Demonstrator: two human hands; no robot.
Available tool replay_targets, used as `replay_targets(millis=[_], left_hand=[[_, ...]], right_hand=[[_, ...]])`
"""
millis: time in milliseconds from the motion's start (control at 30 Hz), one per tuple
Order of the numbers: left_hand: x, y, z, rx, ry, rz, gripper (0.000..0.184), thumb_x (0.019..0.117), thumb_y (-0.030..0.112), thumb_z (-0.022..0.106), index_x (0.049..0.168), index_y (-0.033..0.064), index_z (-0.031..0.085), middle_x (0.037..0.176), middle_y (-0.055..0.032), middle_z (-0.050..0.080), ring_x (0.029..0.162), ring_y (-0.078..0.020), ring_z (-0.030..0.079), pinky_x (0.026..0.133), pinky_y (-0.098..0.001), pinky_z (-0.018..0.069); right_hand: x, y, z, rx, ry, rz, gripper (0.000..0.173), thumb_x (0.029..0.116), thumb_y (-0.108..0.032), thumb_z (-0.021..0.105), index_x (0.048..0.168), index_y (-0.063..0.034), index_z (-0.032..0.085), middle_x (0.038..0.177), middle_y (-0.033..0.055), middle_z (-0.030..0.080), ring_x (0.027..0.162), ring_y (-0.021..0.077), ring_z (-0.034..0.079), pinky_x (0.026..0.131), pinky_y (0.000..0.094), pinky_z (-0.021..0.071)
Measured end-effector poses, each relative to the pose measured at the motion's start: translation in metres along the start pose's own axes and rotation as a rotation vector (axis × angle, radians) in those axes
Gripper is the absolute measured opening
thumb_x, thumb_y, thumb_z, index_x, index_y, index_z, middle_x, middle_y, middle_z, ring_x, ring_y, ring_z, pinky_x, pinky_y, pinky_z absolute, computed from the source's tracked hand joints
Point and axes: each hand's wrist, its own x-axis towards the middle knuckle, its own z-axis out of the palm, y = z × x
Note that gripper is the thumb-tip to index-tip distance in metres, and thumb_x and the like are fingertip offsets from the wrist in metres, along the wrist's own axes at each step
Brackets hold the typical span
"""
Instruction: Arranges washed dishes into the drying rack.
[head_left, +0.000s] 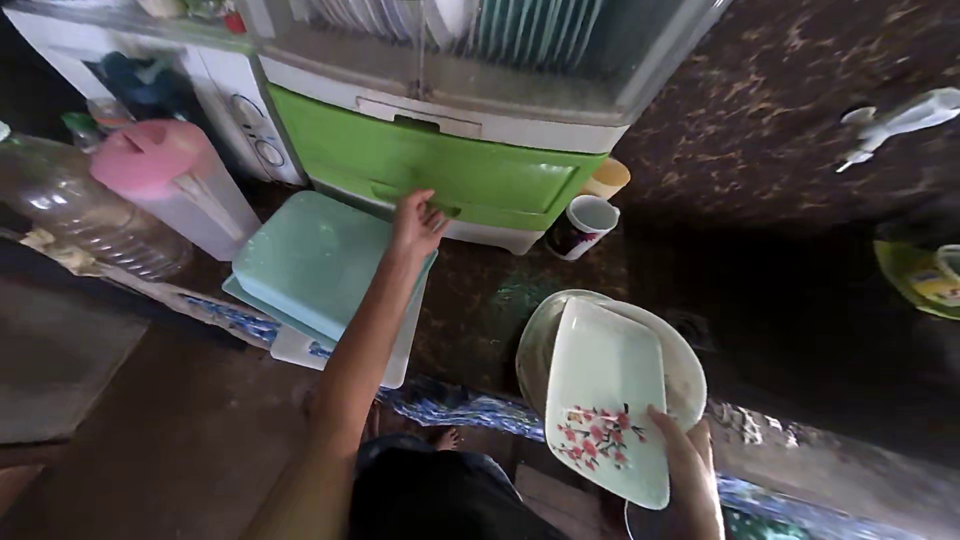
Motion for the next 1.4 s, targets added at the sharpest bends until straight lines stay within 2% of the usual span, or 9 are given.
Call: replay_targets(millis=[200,500,700,867,1067,1133,1200,1267,1400], left_hand=[[0.024,-0.01,-0.002,-0.156,-0.005,-0.008,0.056,0.1055,0.021,0.047,0.155,0.0025,0.029,0.154,-0.0182,0.039,0.136,-0.0249,0.049,0.108,-0.0322,0.0452],[-0.055,-0.009,-0.044,0.009,-0.023,0.022,0.046,0.1079,0.017,0.037,0.151,0.0015,0.032,0.153,-0.0164,0.04,0.137,-0.0237,0.047,0.111,-0.0349,0.0425],[-0.105,-0.012,-0.07,-0.067,0.064,-0.03,0.027,0.1073,0.01,0.033,0.129,-0.0014,0.045,0.115,-0.0146,0.058,0.101,-0.02,0.065,0.091,-0.0318,0.055],[-0.127,-0.017,-0.098,-0.053,-0.021,0.011,0.028,0.1062,0.01,0.026,0.109,0.0049,0.054,0.098,-0.0087,0.068,0.092,-0.0178,0.071,0.088,-0.0329,0.0586],[-0.124,-0.025,-0.119,0.094,-0.08,0.047,0.036,0.1093,0.017,0.018,0.121,0.0021,0.05,0.115,-0.0087,0.066,0.112,-0.0182,0.066,0.101,-0.0366,0.0531],[-0.128,-0.022,-0.131,0.394,-0.182,0.033,0.043,0.1088,0.018,0.018,0.14,-0.0012,0.041,0.132,-0.0081,0.061,0.122,-0.016,0.062,0.103,-0.0362,0.0504],[-0.135,-0.015,-0.144,0.836,-0.34,0.048,0.04,0.1032,0.014,0.028,0.133,-0.0017,0.048,0.117,-0.0018,0.068,0.099,-0.0088,0.069,0.08,-0.0269,0.0583],[-0.153,-0.009,-0.141,1.152,-0.571,0.062,0.032,0.1024,0.013,0.042,0.123,-0.0041,0.059,0.108,-0.0054,0.07,0.089,-0.0091,0.07,0.072,-0.0259,0.0593],[-0.175,-0.059,-0.108,1.333,-1.081,0.647,0.04,0.091,0.013,0.068,0.129,0.0011,0.064,0.134,-0.0157,0.065,0.125,-0.0259,0.06,0.106,-0.0408,0.0474]], right_hand=[[-0.016,-0.015,0.008,0.034,0.031,0.009,0.056,0.1047,-0.007,0.045,0.155,0.0003,0.021,0.132,0.0158,0.048,0.101,0.0009,0.055,0.084,0.0151,0.0464],[-0.005,0.002,0.002,0.08,0.005,-0.034,0.06,0.1001,-0.004,0.049,0.154,-0.0008,0.023,0.129,0.0138,0.051,0.099,0.0008,0.057,0.081,0.0163,0.0495],[0.002,0.011,0.0,0.065,0.017,-0.045,0.062,0.0983,-0.006,0.051,0.154,-0.001,0.024,0.127,0.0116,0.052,0.096,-0.0017,0.059,0.077,0.0146,0.0511],[0.005,0.011,-0.008,-0.088,-0.02,-0.111,0.074,0.0965,-0.011,0.058,0.158,0.0016,0.019,0.147,0.0239,0.044,0.117,0.0127,0.058,0.095,0.0273,0.0507],[0.014,0.007,-0.016,-0.256,0.046,-0.065,0.06,0.0924,-0.01,0.069,0.146,-0.0002,0.043,0.117,0.0224,0.064,0.097,0.0247,0.067,0.085,0.0446,0.0555],[0.016,0.009,-0.017,-0.246,0.061,-0.061,0.058,0.0939,-0.011,0.068,0.145,-0.0001,0.043,0.12,0.0239,0.063,0.1,0.0273,0.067,0.088,0.0464,0.055],[0.019,0.011,-0.019,-0.263,0.074,-0.063,0.048,0.1035,-0.019,0.059,0.143,0.0028,0.044,0.12,0.0251,0.063,0.099,0.0276,0.066,0.089,0.0468,0.0531],[0.021,0.013,-0.022,-0.278,0.079,-0.068,0.043,0.1082,-0.025,0.051,0.138,0.0054,0.046,0.107,0.0193,0.063,0.084,0.0191,0.063,0.079,0.0383,0.0536],[0.021,0.011,-0.025,-0.315,0.055,-0.032,0.034,0.1085,-0.021,0.05,0.13,0.0049,0.053,0.085,0.0122,0.061,0.068,0.0128,0.059,0.069,0.034,0.0531]])
